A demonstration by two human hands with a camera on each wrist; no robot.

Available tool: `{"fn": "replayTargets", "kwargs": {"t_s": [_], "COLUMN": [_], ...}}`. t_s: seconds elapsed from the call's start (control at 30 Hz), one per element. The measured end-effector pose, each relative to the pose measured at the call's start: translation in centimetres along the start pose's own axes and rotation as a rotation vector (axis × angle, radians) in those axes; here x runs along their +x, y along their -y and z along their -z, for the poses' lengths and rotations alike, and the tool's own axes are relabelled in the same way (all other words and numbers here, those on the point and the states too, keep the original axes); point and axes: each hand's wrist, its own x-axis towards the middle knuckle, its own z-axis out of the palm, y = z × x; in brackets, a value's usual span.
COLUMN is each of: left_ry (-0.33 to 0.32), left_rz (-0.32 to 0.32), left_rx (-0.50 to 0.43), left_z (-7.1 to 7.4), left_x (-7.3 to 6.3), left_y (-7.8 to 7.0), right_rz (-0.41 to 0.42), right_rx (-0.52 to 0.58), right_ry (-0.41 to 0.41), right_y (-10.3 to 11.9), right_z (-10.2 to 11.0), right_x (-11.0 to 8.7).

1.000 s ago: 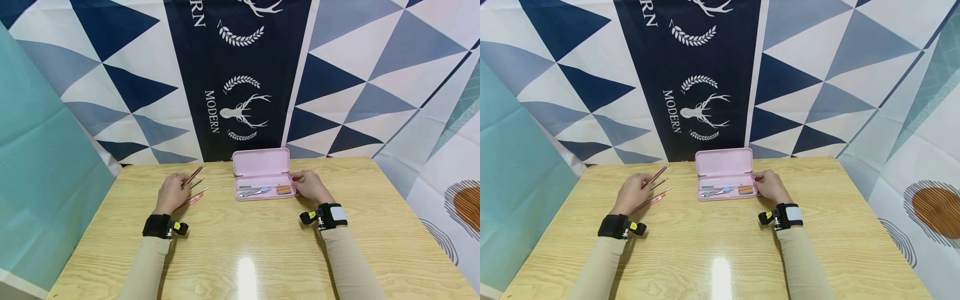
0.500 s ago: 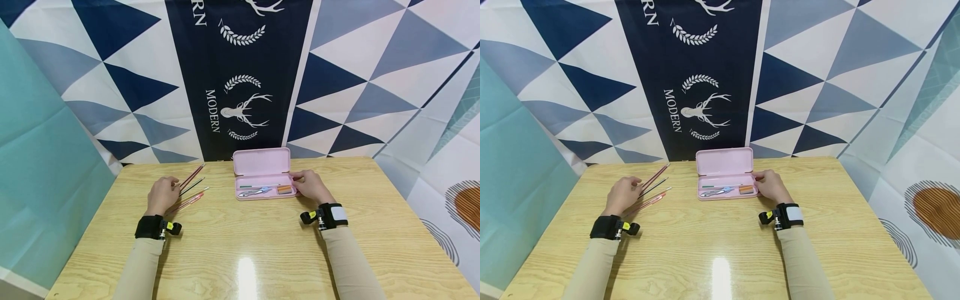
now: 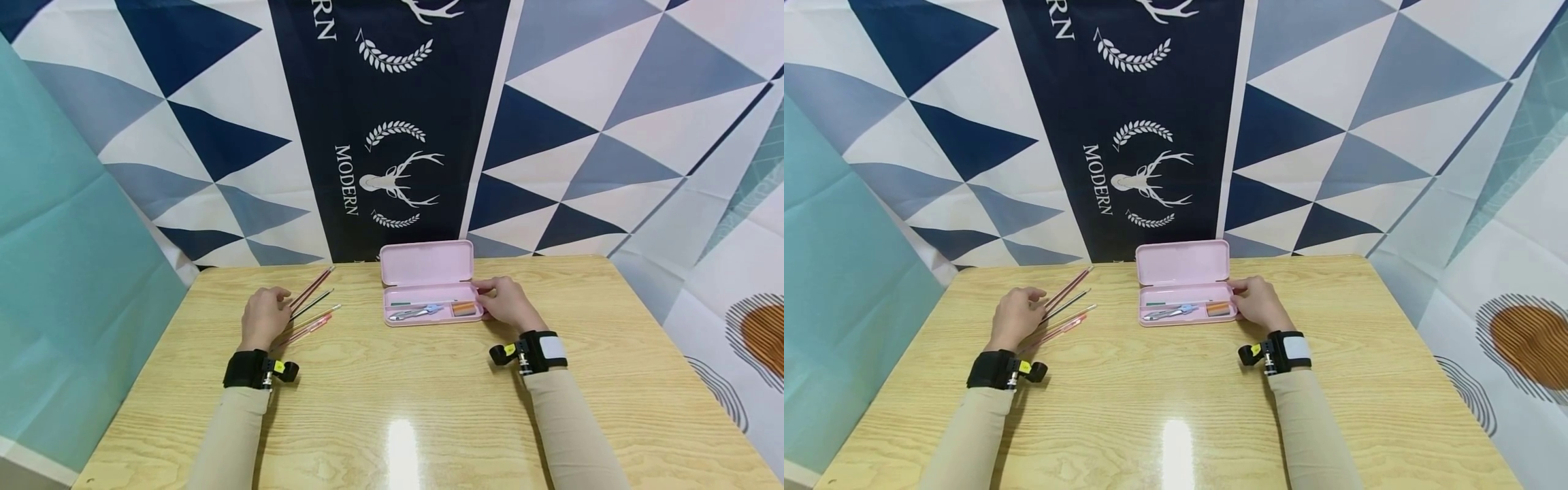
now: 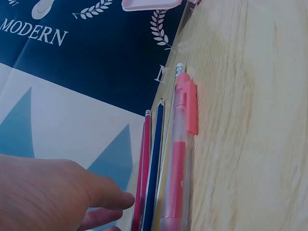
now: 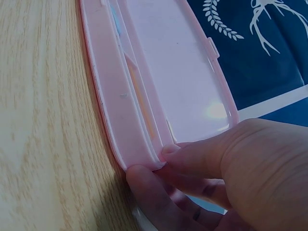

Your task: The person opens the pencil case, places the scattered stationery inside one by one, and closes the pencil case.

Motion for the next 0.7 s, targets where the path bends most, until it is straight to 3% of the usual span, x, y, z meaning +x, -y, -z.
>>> {"fn": "replayTargets", "kwargs": {"t_s": [0.7], "left_ry": [0.111], "left_rz": [0.042], "left_rx": [-0.054], "left_z": [0.15], "left_x": [0.18], "left_y": [0.21], "right_rz": [0.005], "right_rx": [-0.006], "right_ry": [-0.001], "right_y": [-0.11], "right_z": [-0.01], "right_x": [0.08]}}
